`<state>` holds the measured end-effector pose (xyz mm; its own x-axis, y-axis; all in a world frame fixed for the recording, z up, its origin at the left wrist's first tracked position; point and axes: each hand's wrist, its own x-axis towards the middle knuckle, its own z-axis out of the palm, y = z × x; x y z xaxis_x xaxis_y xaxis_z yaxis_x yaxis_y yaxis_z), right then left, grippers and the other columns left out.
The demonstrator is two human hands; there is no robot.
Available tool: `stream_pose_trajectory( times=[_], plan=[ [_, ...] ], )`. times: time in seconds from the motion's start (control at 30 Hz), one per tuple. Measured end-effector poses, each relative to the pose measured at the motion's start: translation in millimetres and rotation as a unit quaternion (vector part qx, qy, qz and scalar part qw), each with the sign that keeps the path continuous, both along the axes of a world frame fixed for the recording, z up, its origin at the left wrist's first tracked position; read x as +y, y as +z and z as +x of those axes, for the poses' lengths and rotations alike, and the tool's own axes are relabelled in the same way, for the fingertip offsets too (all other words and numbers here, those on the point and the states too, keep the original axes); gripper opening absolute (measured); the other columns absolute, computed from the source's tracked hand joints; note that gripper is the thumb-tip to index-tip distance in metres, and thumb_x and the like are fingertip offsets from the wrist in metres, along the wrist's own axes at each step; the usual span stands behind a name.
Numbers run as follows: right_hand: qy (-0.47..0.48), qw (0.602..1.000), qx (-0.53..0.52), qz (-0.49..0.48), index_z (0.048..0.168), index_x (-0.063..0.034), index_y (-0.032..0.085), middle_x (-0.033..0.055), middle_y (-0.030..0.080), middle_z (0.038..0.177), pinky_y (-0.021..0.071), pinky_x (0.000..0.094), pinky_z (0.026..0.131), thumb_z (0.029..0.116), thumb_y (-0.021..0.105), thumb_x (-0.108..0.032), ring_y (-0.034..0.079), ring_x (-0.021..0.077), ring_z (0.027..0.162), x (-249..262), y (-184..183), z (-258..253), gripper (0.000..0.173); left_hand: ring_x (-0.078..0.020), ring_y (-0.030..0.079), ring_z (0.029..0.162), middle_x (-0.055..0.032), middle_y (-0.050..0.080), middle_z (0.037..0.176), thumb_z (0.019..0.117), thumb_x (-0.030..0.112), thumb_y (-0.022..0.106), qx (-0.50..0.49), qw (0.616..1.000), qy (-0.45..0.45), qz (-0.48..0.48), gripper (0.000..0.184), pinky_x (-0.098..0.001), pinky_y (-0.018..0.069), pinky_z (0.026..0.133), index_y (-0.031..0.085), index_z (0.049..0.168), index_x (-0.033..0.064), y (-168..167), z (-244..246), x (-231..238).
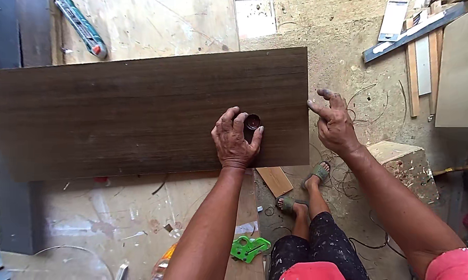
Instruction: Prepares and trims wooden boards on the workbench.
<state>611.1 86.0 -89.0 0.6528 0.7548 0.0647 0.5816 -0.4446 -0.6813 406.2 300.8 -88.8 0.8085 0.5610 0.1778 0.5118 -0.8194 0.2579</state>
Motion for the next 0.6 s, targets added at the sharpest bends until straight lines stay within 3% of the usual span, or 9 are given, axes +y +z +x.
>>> stream_pose_trajectory(
  times=[0.13,0.27,0.43,0.6],
  plan=[
    [0.008,1.0,0.002,0.005,0.129,-0.0221,0.074,0.015,0.053,0.15,0.0382,0.0514,0.114,0.0915,0.049,-0.003,0.046,0.0351,0.138,-24,1,-28,0.049,-0.0272,0.045,0.141,-0.0064,0.053,0.149,0.0929,0.062,0.057,0.002,1.0,-0.002,0.002,0.057,-0.0509,0.0328,0.112,0.063,0.132,0.0204,0,0,1],
    [0.031,0.999,0.011,-0.002,0.133,-0.0179,0.071,0.0163,0.047,0.155,0.0386,0.0533,0.114,0.0914,0.05,-0.001,0.043,0.0353,0.142,-47,5,-57,0.049,-0.0276,0.046,0.14,-0.0069,0.053,0.149,0.0933,0.062,0.056,0.003,1.0,0.0,0.001,0.057,-0.0519,0.033,0.111,0.064,0.131,0.02,1,0,0],
    [0.021,1.0,0.005,0.015,0.128,-0.0183,0.074,0.0173,0.052,0.149,0.0368,0.0527,0.116,0.0918,0.05,-0.006,0.043,0.0352,0.142,-69,-3,-88,0.045,-0.0265,0.045,0.14,-0.006,0.053,0.15,0.0935,0.061,0.056,0.0,1.0,0.001,-0.001,0.056,-0.051,0.0326,0.111,0.064,0.131,0.0203,1,1,1],
    [0.006,1.0,0.021,0.014,0.13,-0.021,0.073,0.0146,0.051,0.152,0.0359,0.0544,0.118,0.0937,0.051,-0.007,0.039,0.0339,0.146,-88,-5,-118,0.044,-0.0277,0.045,0.141,-0.0074,0.053,0.15,0.0934,0.061,0.057,0.003,1.0,0.003,-0.002,0.057,-0.0513,0.0331,0.111,0.063,0.132,0.0191,4,2,0]
  ],
)
